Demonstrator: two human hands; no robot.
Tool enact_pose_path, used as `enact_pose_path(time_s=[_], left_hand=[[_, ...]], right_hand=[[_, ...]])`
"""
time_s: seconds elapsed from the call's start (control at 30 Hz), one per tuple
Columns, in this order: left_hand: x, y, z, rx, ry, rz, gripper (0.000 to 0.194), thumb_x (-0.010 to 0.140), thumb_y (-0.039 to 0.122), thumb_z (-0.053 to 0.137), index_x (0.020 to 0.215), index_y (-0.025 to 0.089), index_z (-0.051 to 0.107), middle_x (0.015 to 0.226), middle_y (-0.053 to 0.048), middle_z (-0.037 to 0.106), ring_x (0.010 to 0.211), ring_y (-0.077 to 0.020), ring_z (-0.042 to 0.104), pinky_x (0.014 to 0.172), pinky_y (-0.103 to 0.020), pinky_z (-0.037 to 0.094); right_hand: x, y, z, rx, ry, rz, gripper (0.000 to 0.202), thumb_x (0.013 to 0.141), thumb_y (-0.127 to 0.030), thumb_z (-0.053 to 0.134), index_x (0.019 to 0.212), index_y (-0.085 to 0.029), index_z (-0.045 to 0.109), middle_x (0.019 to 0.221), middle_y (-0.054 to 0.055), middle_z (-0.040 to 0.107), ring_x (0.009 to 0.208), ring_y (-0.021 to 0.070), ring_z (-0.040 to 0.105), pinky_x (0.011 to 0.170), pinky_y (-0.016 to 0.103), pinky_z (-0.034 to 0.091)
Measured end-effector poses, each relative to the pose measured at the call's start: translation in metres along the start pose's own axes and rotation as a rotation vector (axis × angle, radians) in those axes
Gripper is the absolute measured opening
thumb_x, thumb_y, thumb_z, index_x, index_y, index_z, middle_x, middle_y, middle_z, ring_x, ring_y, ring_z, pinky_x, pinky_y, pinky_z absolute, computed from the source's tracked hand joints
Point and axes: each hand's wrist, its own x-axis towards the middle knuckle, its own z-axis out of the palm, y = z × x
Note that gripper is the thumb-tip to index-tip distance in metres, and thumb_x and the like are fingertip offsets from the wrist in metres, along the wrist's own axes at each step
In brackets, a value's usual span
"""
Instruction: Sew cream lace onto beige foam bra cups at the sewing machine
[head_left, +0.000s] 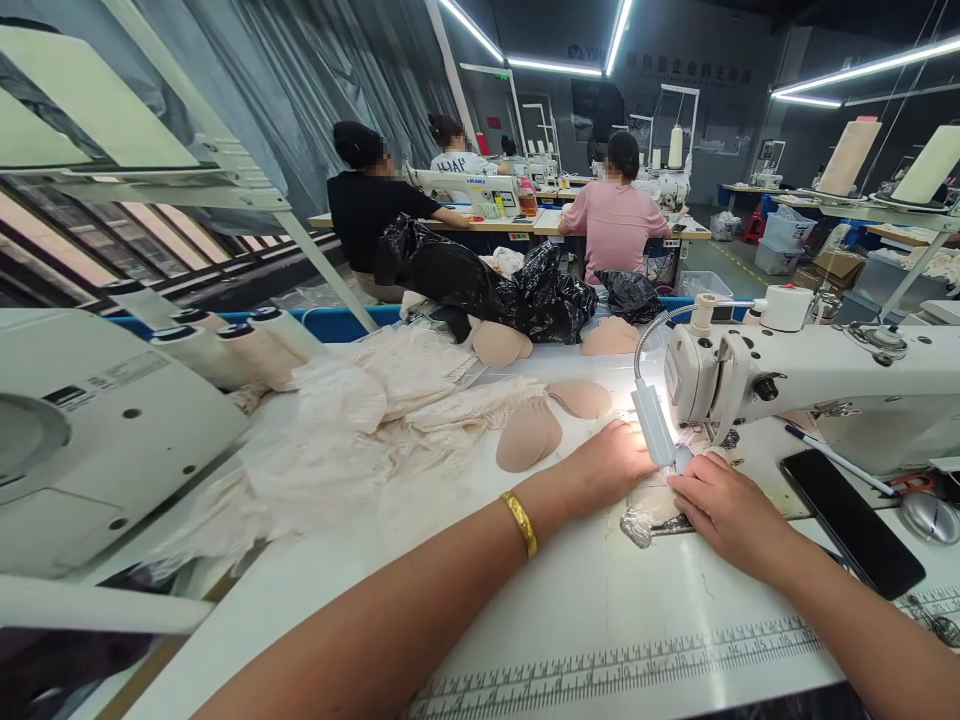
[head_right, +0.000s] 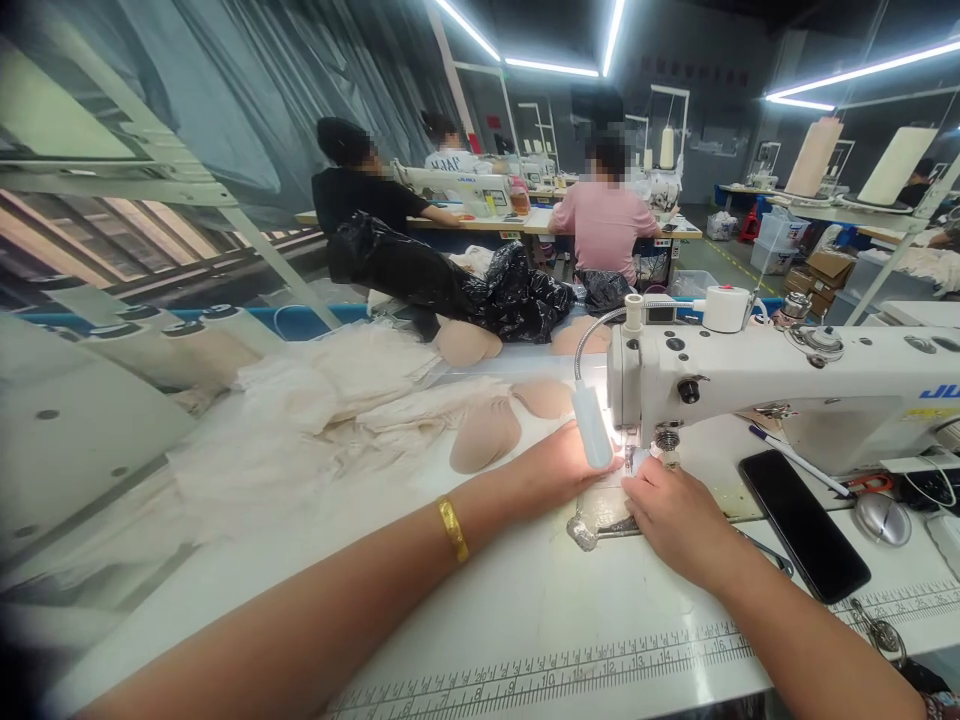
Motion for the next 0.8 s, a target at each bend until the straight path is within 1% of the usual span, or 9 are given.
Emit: enact_pose_path(time_s=[0.13, 0.27, 0.37, 0.47, 0.5, 0.57, 0.67, 0.73, 0.8], left_hand=[[0.004, -0.005, 0.002, 0.145, -0.063, 0.046, 0.020, 0.096, 0.010, 0.050, 0.079, 0.018, 0.058, 0.089, -0.004, 0.067, 0.082, -0.0193, 0.056, 0.075, -0.033, 0.039], [0.006, -0.011, 0.004, 0.160, -0.077, -0.028, 0.020, 0.084, 0.000, 0.053, 0.076, 0.018, 0.057, 0.084, -0.006, 0.066, 0.079, -0.0201, 0.058, 0.070, -0.032, 0.042], [-0.006, -0.006, -0.004, 0.147, -0.034, -0.094, 0.025, 0.081, -0.005, 0.047, 0.080, 0.016, 0.061, 0.083, -0.006, 0.067, 0.074, -0.0190, 0.060, 0.067, -0.030, 0.045], [-0.036, 0.026, -0.017, 0.029, 0.022, -0.064, 0.029, 0.090, 0.001, 0.047, 0.101, 0.018, 0.067, 0.101, -0.006, 0.074, 0.091, -0.0190, 0.068, 0.082, -0.031, 0.052], [-0.048, 0.043, -0.018, -0.102, 0.074, -0.045, 0.027, 0.095, 0.006, 0.050, 0.110, 0.020, 0.068, 0.111, -0.007, 0.075, 0.102, -0.0209, 0.068, 0.092, -0.034, 0.053], [-0.073, 0.082, -0.015, -0.458, 0.115, -0.165, 0.028, 0.096, 0.024, 0.065, 0.124, 0.023, 0.069, 0.131, -0.011, 0.071, 0.121, -0.0271, 0.065, 0.104, -0.041, 0.050], [-0.094, 0.128, 0.003, -1.238, -0.025, -0.597, 0.041, 0.095, 0.050, 0.069, 0.124, 0.022, 0.072, 0.112, -0.013, 0.077, 0.103, -0.0267, 0.072, 0.091, -0.039, 0.057], [-0.094, 0.141, 0.015, -1.557, 0.220, -0.817, 0.052, 0.088, 0.058, 0.075, 0.120, 0.018, 0.074, 0.112, -0.015, 0.076, 0.104, -0.0271, 0.072, 0.093, -0.038, 0.057], [-0.086, 0.142, 0.019, -1.662, 0.562, -0.895, 0.050, 0.080, 0.053, 0.085, 0.113, 0.016, 0.076, 0.115, -0.015, 0.076, 0.109, -0.0282, 0.070, 0.096, -0.037, 0.055]], right_hand=[[0.000, 0.005, 0.004, 0.028, -0.003, 0.015, 0.023, 0.102, -0.016, 0.044, 0.101, -0.024, 0.066, 0.088, 0.005, 0.059, 0.083, 0.0238, 0.056, 0.071, 0.036, 0.046], [-0.001, 0.010, 0.005, 0.132, 0.028, 0.022, 0.023, 0.103, -0.021, 0.043, 0.099, -0.024, 0.065, 0.088, 0.006, 0.062, 0.085, 0.0249, 0.058, 0.076, 0.039, 0.047], [0.001, 0.002, 0.000, 0.372, 0.025, 0.192, 0.019, 0.104, -0.032, 0.046, 0.101, -0.025, 0.063, 0.090, 0.005, 0.066, 0.085, 0.0242, 0.060, 0.077, 0.039, 0.047], [0.005, -0.017, -0.004, 0.826, -0.015, 0.444, 0.031, 0.100, -0.044, 0.056, 0.124, -0.027, 0.052, 0.086, -0.001, 0.067, 0.078, 0.0210, 0.061, 0.071, 0.034, 0.046], [0.006, -0.025, -0.005, 0.966, -0.018, 0.492, 0.040, 0.097, -0.046, 0.061, 0.130, -0.027, 0.048, 0.082, -0.003, 0.065, 0.074, 0.0195, 0.060, 0.068, 0.032, 0.046], [0.005, -0.042, -0.003, 1.150, 0.032, 0.509, 0.050, 0.090, -0.046, 0.070, 0.131, -0.026, 0.047, 0.072, -0.008, 0.057, 0.068, 0.0169, 0.055, 0.065, 0.029, 0.043], [-0.007, -0.068, 0.007, 1.269, 0.199, 0.459, 0.048, 0.088, -0.047, 0.074, 0.127, -0.026, 0.055, 0.071, -0.008, 0.049, 0.068, 0.0154, 0.054, 0.065, 0.027, 0.045], [-0.024, -0.084, 0.018, 1.262, 0.310, 0.476, 0.043, 0.090, -0.048, 0.073, 0.124, -0.027, 0.061, 0.078, -0.005, 0.052, 0.072, 0.0159, 0.055, 0.067, 0.028, 0.047], [-0.043, -0.097, 0.027, 1.179, 0.359, 0.517, 0.037, 0.093, -0.050, 0.071, 0.121, -0.026, 0.066, 0.082, -0.002, 0.057, 0.074, 0.0172, 0.057, 0.070, 0.030, 0.050]])
